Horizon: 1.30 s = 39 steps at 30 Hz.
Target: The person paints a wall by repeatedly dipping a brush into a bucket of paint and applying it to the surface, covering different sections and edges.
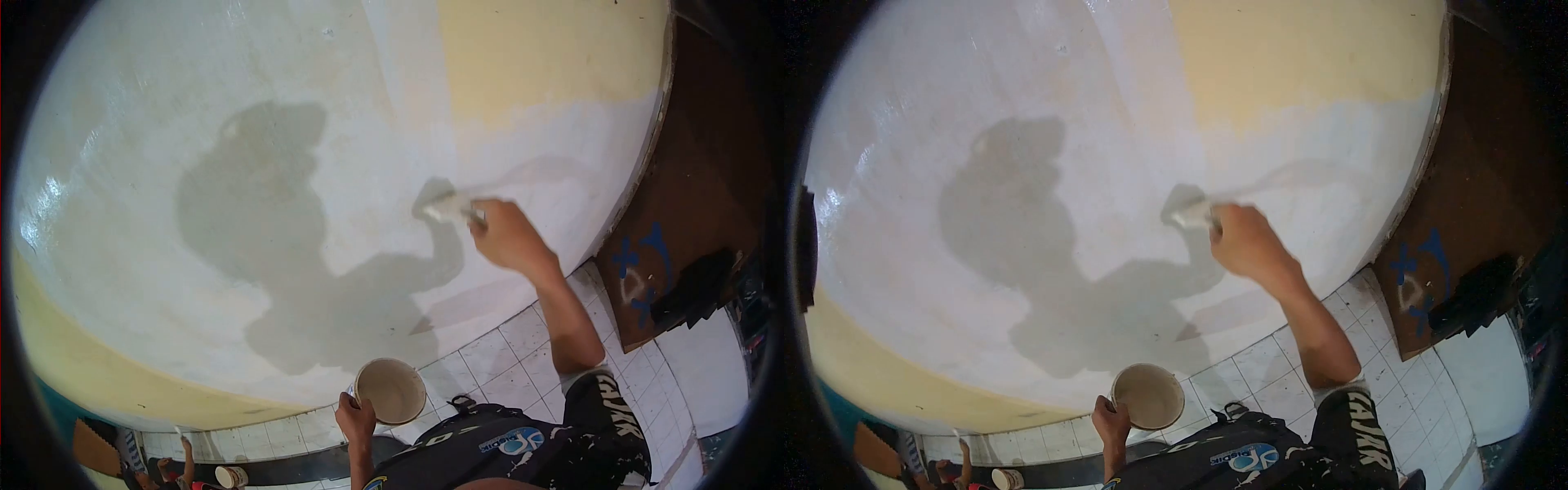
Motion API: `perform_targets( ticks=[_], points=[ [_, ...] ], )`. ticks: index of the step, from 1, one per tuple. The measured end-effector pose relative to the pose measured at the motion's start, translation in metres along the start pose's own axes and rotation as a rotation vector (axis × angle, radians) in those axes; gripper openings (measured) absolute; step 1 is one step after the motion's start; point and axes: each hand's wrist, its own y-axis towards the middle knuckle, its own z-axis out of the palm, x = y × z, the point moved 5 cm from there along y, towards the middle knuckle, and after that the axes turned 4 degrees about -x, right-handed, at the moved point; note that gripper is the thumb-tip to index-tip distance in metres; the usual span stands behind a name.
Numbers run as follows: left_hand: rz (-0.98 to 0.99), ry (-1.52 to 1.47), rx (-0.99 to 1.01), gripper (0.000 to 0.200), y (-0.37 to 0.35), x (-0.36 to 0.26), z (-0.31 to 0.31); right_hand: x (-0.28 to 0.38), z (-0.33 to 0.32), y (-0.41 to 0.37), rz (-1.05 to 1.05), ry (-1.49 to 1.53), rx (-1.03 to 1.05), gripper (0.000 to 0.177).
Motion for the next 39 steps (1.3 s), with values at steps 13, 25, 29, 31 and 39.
perform_targets(
  ticks=[13, 25, 29, 31, 39],
  points=[
    [0.060, -0.091, -0.024, 0.024, 0.000, -0.013, -0.003, 0.157, -0.172, 0.094, -0.328, 0.008, -0.566, 0.033],
    [0.025, -0.030, -0.038, 0.021, -0.007, 0.004, -0.009, 0.021, 0.007, 0.009, -0.153, 0.020, -0.368, 0.036],
    [0.000, -0.009, -0.010, 0.022, -0.006, 0.007, -0.010, -0.012, 0.015, -0.027, 0.004, 0.062, -0.147, 0.029],
    [0.020, -0.011, -0.018, 0.022, -0.004, 0.005, -0.010, -0.019, -0.003, -0.028, 0.129, 0.083, -0.054, 0.025],
    [0.087, -0.029, -0.033, 0.025, 0.001, -0.004, -0.006, 0.044, -0.138, 0.091, -0.138, 0.017, -0.357, 0.028]
  ],
)
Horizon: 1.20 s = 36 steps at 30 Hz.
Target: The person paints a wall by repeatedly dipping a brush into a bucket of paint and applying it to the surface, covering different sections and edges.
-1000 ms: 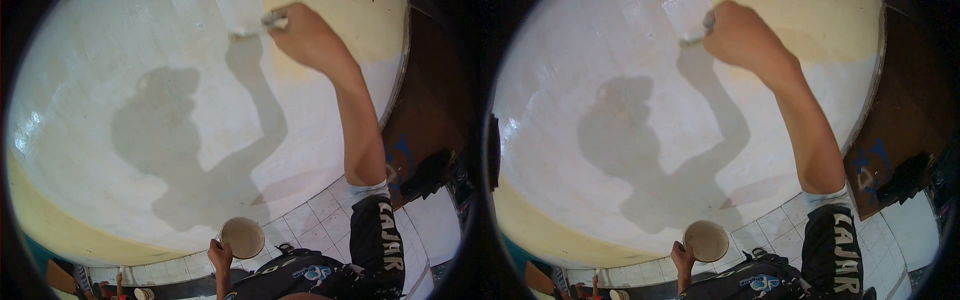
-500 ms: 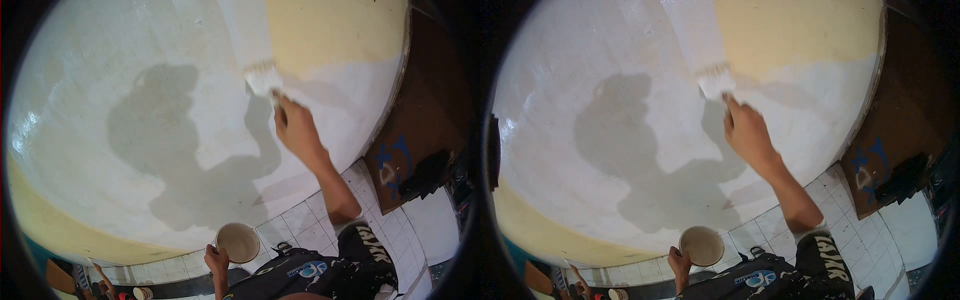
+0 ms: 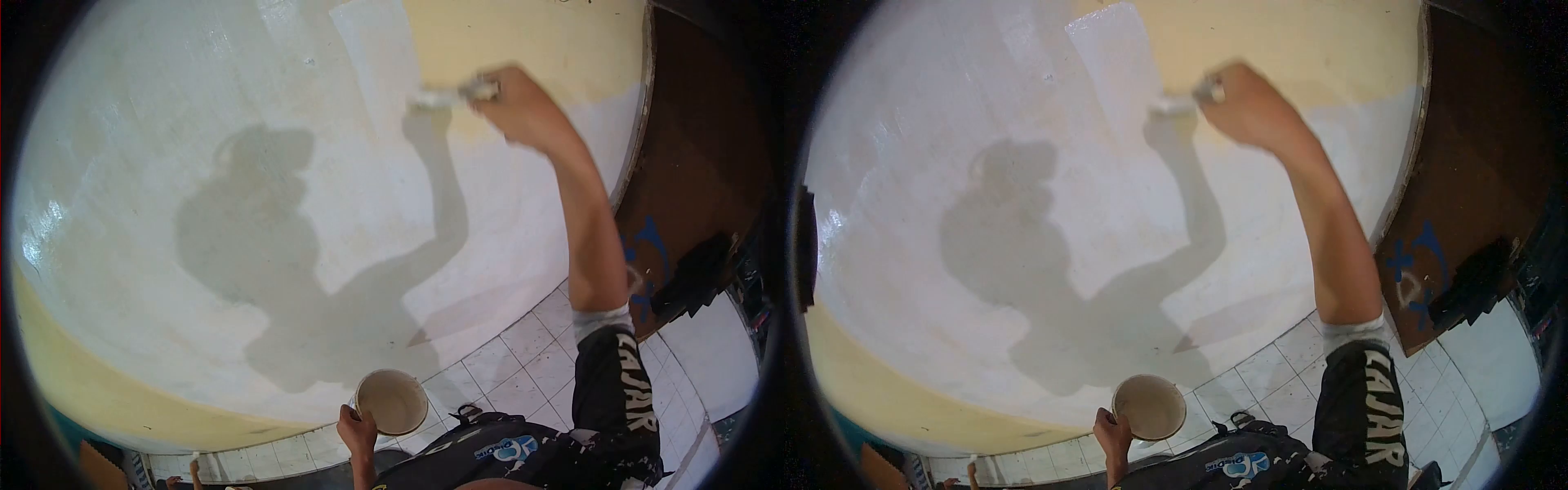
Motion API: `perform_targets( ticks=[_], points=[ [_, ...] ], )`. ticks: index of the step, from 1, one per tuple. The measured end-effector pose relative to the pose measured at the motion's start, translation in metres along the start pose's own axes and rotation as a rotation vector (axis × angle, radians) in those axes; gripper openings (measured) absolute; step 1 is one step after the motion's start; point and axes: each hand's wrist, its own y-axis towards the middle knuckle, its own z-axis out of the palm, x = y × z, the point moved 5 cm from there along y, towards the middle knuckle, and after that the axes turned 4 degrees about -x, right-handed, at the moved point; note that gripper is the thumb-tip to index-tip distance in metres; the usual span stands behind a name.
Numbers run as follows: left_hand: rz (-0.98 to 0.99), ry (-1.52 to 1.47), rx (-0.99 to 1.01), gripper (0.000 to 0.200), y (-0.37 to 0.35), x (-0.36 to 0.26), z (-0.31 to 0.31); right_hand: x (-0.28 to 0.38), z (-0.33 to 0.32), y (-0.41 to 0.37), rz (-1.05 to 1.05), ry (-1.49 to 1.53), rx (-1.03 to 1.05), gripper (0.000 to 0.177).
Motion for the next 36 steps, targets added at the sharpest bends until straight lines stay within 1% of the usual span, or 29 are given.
perform_targets(
  ticks=[2, 3, 5, 6, 8, 9, 11, 12, 13, 15, 17, 19, 20, 21, 23, 25, 26, 27, 29, 30, 31, 32, 33, 34, 35, 36],
  points=[
    [-0.008, -0.027, 0.003, 0.026, 0.001, 0.000, 0.003, 0.039, -0.024, 0.026, -0.058, 0.041, -0.111, 0.030],
    [-0.016, -0.053, 0.008, 0.026, 0.000, 0.000, 0.004, 0.051, -0.031, 0.037, -0.055, 0.041, -0.110, 0.030],
    [-0.016, -0.061, -0.004, 0.026, -0.001, -0.006, 0.005, 0.068, -0.045, 0.051, -0.061, -0.152, -0.232, 0.035],
    [-0.017, -0.072, -0.017, 0.026, -0.002, -0.008, 0.004, 0.070, -0.045, 0.049, -0.058, -0.151, -0.231, 0.035],
    [-0.009, -0.060, -0.020, 0.025, -0.004, -0.008, 0.004, 0.075, -0.049, 0.042, -0.099, 0.003, -0.296, 0.035],
    [-0.002, -0.051, -0.022, 0.025, -0.006, -0.008, 0.005, 0.064, -0.040, 0.042, -0.101, 0.003, -0.293, 0.035],
    [-0.027, -0.040, -0.012, 0.025, -0.008, 0.000, 0.008, 0.026, -0.004, 0.034, -0.228, 0.073, -0.313, 0.036],
    [-0.049, -0.029, 0.000, 0.025, -0.009, 0.004, 0.009, 0.017, 0.010, 0.018, -0.270, 0.037, -0.364, 0.035],
    [-0.052, -0.031, 0.005, 0.025, -0.010, 0.004, 0.009, 0.013, 0.021, -0.001, -0.233, -0.003, -0.265, 0.033],
    [-0.043, -0.016, -0.002, 0.026, -0.010, 0.000, 0.006, -0.004, 0.042, -0.041, -0.117, 0.050, -0.185, 0.033],
    [-0.045, 0.000, 0.004, 0.026, -0.009, -0.002, 0.006, -0.022, 0.057, -0.080, -0.002, 0.061, -0.031, 0.035],
    [-0.045, 0.016, 0.027, 0.026, -0.010, -0.002, 0.007, -0.048, 0.076, -0.118, 0.010, 0.062, 0.048, 0.036],
    [-0.042, 0.018, 0.032, 0.026, -0.011, -0.002, 0.007, -0.060, 0.084, -0.135, 0.088, 0.066, 0.112, 0.033],
    [-0.026, 0.008, 0.032, 0.025, -0.010, -0.004, 0.008, -0.069, 0.085, -0.148, 0.093, 0.064, 0.111, 0.033],
    [-0.011, 0.009, 0.038, 0.025, -0.011, -0.007, 0.007, -0.093, 0.096, -0.174, 0.244, 0.039, 0.362, 0.028],
    [-0.002, -0.020, 0.051, 0.024, -0.010, -0.012, 0.006, -0.108, 0.097, -0.180, 0.251, 0.007, 0.382, 0.026],
    [0.032, -0.006, 0.052, 0.023, -0.010, -0.013, 0.006, -0.106, 0.093, -0.175, 0.248, -0.030, 0.403, 0.023],
    [0.030, -0.005, 0.059, 0.023, -0.012, -0.013, 0.006, -0.102, 0.088, -0.162, 0.254, -0.038, 0.414, 0.025],
    [0.040, -0.035, 0.066, 0.023, -0.017, -0.018, 0.006, -0.094, 0.076, -0.126, 0.207, -0.025, 0.310, 0.026],
    [0.038, -0.031, 0.071, 0.023, -0.020, -0.018, 0.005, -0.090, 0.071, -0.101, 0.086, 0.002, 0.209, 0.025],
    [0.043, -0.063, 0.077, 0.023, -0.023, -0.018, 0.005, -0.076, 0.058, -0.077, 0.191, 0.030, 0.202, 0.023],
    [0.046, -0.097, 0.082, 0.023, -0.026, -0.018, 0.004, -0.056, 0.045, -0.055, 0.159, 0.097, 0.147, 0.023],
    [0.040, -0.095, 0.087, 0.023, -0.028, -0.019, 0.002, -0.038, 0.034, -0.036, 0.207, 0.125, 0.189, 0.024],
    [0.039, -0.090, 0.093, 0.023, -0.032, -0.021, -0.001, -0.023, 0.022, -0.020, 0.193, 0.086, 0.172, 0.025],
    [0.037, -0.084, 0.100, 0.024, -0.036, -0.020, -0.004, -0.005, 0.008, -0.009, 0.135, 0.123, 0.122, 0.027],
    [0.031, -0.082, 0.105, 0.024, -0.041, -0.017, -0.005, 0.001, 0.000, 0.005, 0.138, 0.065, 0.146, 0.026]
  ],
)
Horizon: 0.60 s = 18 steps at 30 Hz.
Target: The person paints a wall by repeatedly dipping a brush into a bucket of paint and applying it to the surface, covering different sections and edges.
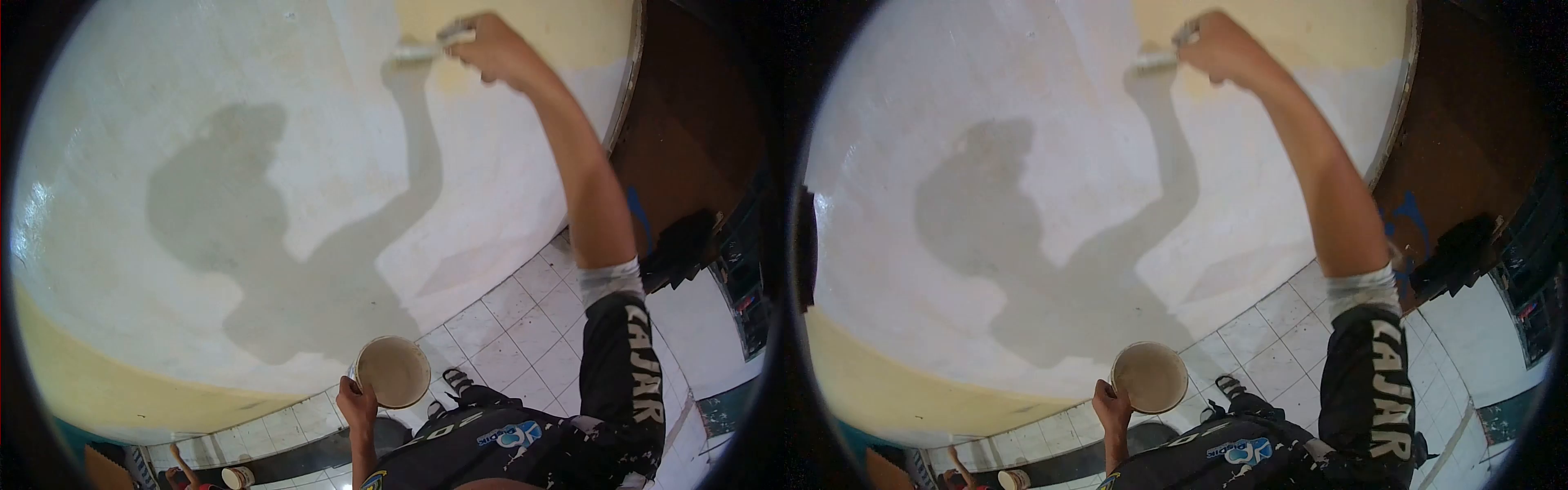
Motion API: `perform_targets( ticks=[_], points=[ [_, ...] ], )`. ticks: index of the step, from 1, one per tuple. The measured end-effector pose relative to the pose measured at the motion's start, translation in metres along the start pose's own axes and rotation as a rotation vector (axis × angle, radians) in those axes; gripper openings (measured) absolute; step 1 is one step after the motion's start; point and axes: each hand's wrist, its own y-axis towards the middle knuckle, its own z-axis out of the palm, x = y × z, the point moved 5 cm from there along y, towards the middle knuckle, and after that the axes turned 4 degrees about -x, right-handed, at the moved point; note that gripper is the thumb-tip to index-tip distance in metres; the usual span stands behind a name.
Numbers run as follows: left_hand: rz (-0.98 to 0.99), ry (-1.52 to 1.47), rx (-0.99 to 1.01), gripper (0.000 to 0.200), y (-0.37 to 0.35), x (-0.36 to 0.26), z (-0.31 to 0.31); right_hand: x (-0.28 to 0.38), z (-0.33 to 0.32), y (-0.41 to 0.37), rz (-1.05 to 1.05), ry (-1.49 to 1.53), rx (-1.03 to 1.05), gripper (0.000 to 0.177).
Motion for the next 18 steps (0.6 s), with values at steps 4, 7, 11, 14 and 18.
perform_targets(
  ticks=[4, 7, 11, 14, 18],
  points=[
    [-0.091, -0.033, 0.049, 0.026, -0.019, 0.008, -0.004, 0.065, -0.038, -0.008, 0.055, -0.163, -0.041, 0.033],
    [-0.075, 0.004, 0.033, 0.025, -0.035, 0.012, -0.012, 0.077, -0.043, -0.023, -0.089, -0.003, -0.188, 0.031],
    [-0.101, 0.076, -0.019, 0.025, -0.063, 0.015, -0.017, -0.008, 0.018, -0.007, -0.392, -0.177, -0.467, 0.026],
    [-0.133, 0.086, -0.087, 0.027, -0.080, 0.006, -0.021, -0.074, 0.088, -0.065, -0.349, -0.113, -0.305, 0.039],
    [-0.205, 0.093, -0.196, 0.032, -0.110, 0.004, -0.010, -0.166, 0.169, -0.163, -0.273, -0.143, -0.162, 0.050]
  ],
)
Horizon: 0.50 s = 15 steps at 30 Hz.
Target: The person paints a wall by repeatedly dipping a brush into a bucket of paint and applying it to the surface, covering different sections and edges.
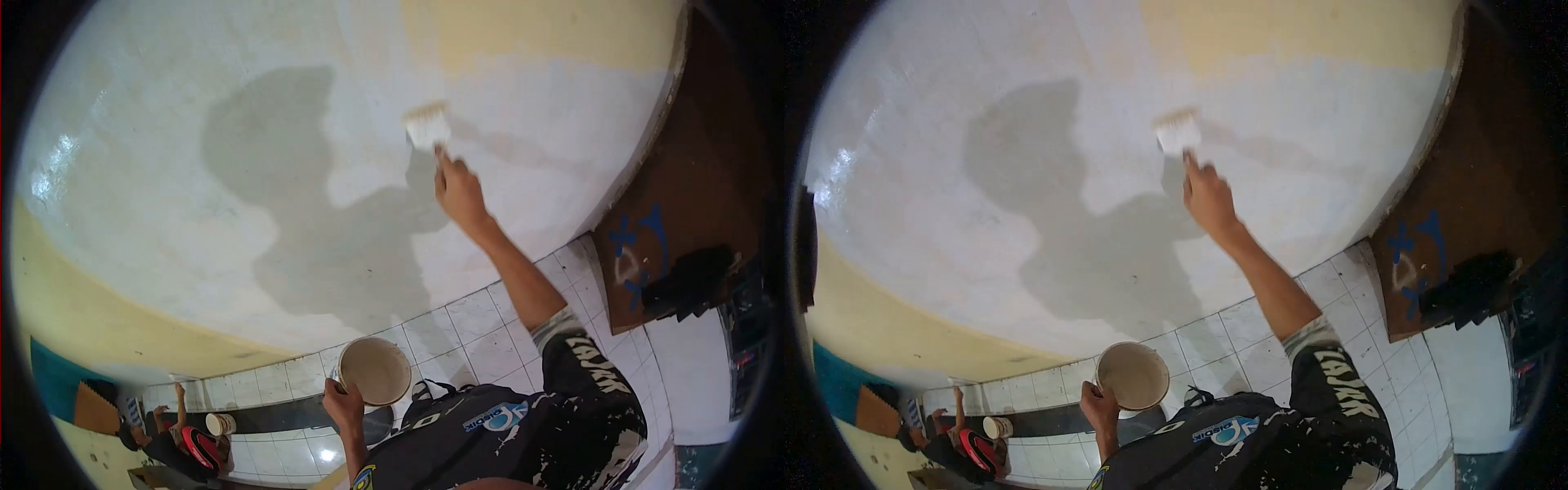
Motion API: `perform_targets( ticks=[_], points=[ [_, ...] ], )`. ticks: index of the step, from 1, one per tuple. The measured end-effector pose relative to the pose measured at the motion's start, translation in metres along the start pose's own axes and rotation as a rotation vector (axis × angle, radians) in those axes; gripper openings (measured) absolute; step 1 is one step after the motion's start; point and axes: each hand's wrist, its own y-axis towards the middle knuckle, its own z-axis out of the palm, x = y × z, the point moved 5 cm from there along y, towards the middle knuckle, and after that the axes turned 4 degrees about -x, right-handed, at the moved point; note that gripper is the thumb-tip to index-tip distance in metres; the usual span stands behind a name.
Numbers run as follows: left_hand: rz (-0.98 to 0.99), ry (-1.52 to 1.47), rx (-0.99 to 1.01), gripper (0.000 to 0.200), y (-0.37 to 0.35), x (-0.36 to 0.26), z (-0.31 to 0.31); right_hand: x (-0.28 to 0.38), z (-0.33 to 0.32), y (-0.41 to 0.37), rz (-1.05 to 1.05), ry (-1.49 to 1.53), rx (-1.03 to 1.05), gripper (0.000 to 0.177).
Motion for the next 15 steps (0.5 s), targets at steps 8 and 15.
perform_targets(
  ticks=[8, 15],
  points=[
    [0.009, -0.001, -0.113, 0.027, -0.039, -0.037, 0.012, -0.044, 0.029, -0.101, 0.358, 0.075, 0.401, 0.027],
    [-0.036, -0.020, -0.053, 0.026, -0.048, -0.069, 0.024, 0.043, -0.044, 0.074, 0.254, 0.236, 0.286, 0.023]
  ],
)
